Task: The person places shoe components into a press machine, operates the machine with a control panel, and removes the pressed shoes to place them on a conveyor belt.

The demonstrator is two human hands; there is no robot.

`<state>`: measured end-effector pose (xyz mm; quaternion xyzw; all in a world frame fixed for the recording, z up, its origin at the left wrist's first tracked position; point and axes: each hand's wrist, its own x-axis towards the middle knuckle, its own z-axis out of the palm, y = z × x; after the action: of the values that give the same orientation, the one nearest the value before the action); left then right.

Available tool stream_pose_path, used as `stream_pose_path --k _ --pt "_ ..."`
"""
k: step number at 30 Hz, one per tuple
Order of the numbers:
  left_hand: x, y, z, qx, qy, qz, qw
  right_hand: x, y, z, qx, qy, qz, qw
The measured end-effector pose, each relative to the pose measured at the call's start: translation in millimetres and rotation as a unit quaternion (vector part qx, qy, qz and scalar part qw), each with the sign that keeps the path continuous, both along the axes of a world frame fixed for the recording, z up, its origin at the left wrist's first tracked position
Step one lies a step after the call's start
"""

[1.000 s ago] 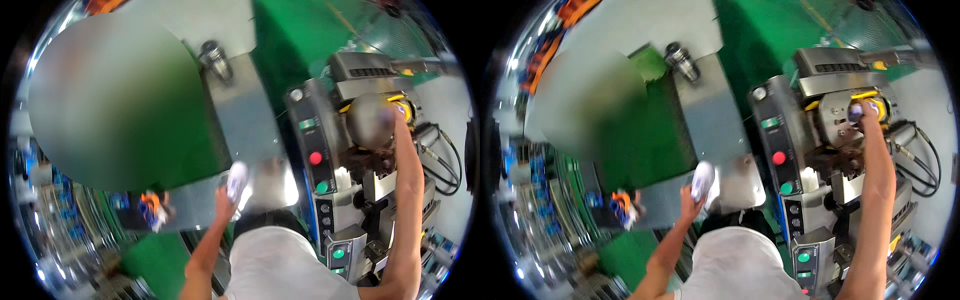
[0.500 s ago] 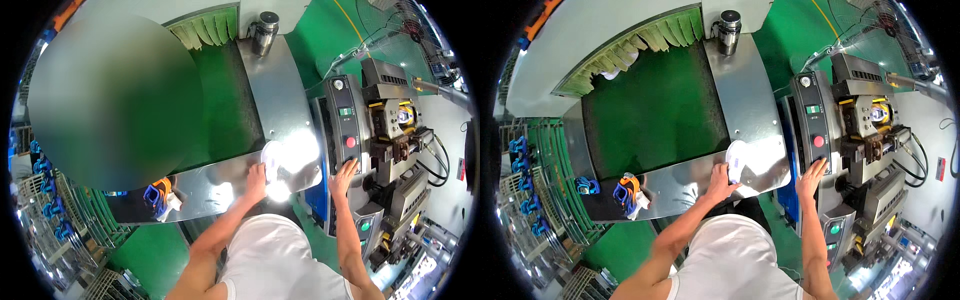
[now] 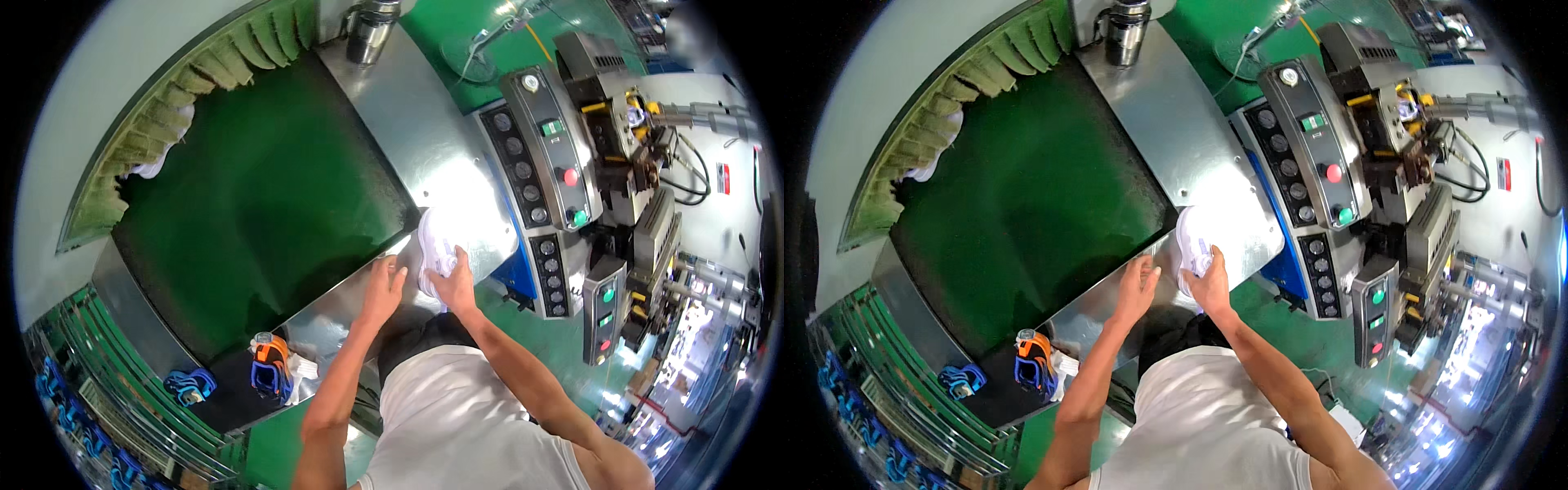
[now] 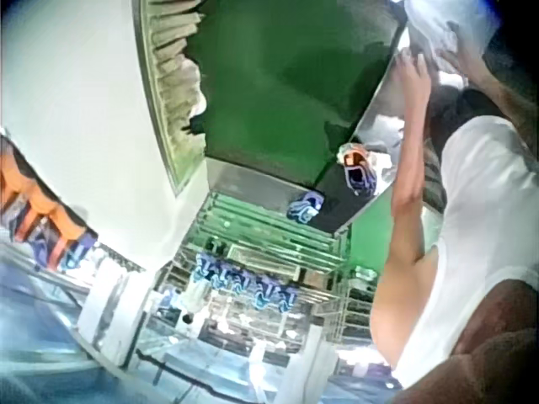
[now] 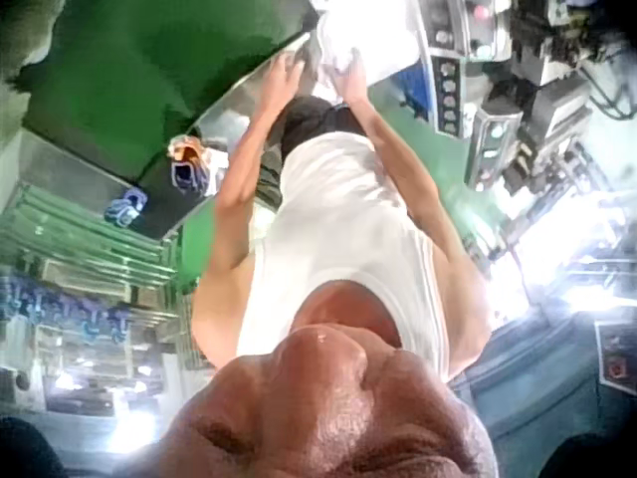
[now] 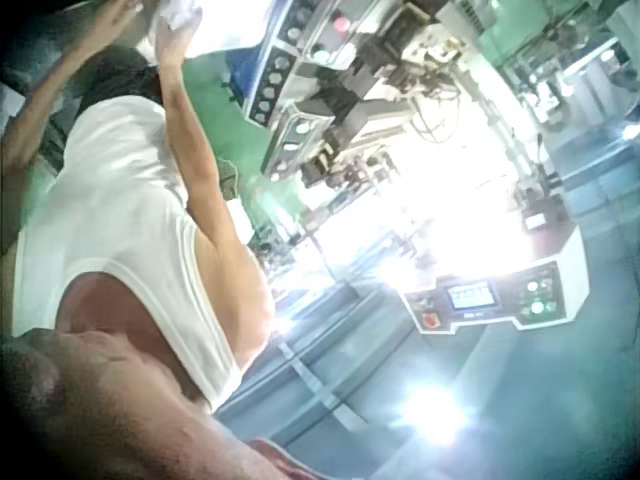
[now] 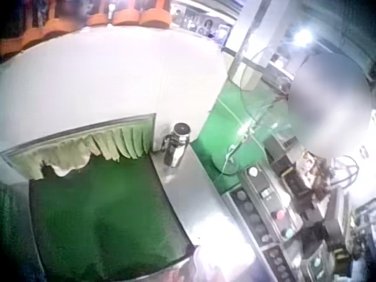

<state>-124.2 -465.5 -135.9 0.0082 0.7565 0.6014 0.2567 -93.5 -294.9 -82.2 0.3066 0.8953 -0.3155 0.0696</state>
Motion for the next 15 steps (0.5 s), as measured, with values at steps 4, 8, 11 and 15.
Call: stream_pose_path --k 4,8,11,15 --pt "-7 7 -17 0.042 -0.060 0.013 0.997 4 7 -2 -0.043 -0.062 -0.061 0.995" --pt "-10 39 -8 0.083 -0.106 0.009 0.991 21 24 34 -0.114 -0.044 -0.098 0.988" --pt "-19 65 57 0.184 -0.164 -0.054 0.968 41 37 90 -0.156 -0.019 -0.040 0.987" --pt "1 99 126 0.264 -0.178 -0.058 0.946 71 55 138 -0.205 0.107 -0.036 0.972"
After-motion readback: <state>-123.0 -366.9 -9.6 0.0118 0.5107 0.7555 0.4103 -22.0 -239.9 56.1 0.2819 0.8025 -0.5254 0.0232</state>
